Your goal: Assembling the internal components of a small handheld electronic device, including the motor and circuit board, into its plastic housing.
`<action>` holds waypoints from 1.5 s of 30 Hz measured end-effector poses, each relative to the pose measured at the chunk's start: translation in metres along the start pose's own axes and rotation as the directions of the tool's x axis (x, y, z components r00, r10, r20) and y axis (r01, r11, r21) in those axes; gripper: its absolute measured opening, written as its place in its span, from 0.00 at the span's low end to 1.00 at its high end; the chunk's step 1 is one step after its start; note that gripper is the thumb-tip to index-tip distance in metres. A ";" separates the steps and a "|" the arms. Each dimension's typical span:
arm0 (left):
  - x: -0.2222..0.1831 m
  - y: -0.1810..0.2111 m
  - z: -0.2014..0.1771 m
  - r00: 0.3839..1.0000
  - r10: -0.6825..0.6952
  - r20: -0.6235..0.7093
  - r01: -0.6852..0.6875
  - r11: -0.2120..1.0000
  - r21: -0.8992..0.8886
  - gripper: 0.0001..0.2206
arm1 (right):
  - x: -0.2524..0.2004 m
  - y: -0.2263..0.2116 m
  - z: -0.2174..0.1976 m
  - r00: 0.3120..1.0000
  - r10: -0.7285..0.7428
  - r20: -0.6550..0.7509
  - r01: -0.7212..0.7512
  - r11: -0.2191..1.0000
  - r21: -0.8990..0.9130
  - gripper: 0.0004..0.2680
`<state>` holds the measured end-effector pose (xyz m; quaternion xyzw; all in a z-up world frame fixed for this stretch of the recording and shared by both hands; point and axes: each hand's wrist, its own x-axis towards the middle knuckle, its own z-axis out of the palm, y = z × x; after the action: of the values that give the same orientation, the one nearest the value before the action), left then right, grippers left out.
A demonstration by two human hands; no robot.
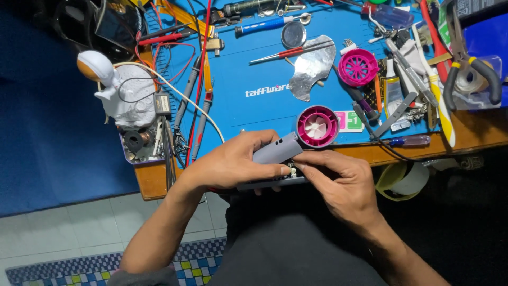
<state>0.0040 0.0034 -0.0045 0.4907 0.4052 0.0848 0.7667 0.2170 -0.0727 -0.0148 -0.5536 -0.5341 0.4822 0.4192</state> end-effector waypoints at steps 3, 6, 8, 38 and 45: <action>-0.003 0.006 0.001 1.000 -0.018 0.007 0.018 1.000 -0.014 0.11 | -0.001 0.002 -0.001 1.000 -0.008 0.006 0.008 0.999 -0.031 0.07; -0.002 0.005 0.000 1.000 -0.019 0.009 0.020 1.000 -0.020 0.11 | -0.001 -0.003 0.001 1.000 0.024 -0.003 -0.024 0.999 -0.023 0.07; 0.001 0.000 -0.001 1.000 -0.012 0.008 0.012 1.000 -0.018 0.11 | -0.001 0.001 0.001 0.999 0.034 -0.002 -0.034 0.999 -0.016 0.07; -0.006 0.006 -0.001 0.999 -0.034 0.031 0.036 0.998 -0.059 0.11 | 0.002 -0.006 0.003 0.998 0.070 -0.002 -0.070 0.995 -0.072 0.09; -0.005 0.006 0.000 0.998 -0.044 0.037 0.046 0.997 -0.068 0.12 | 0.001 -0.005 0.005 1.000 0.027 0.002 -0.027 0.997 -0.072 0.09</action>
<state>0.0022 0.0032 0.0032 0.4560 0.3992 0.0728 0.7921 0.2113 -0.0717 -0.0111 -0.5747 -0.5441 0.4694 0.3916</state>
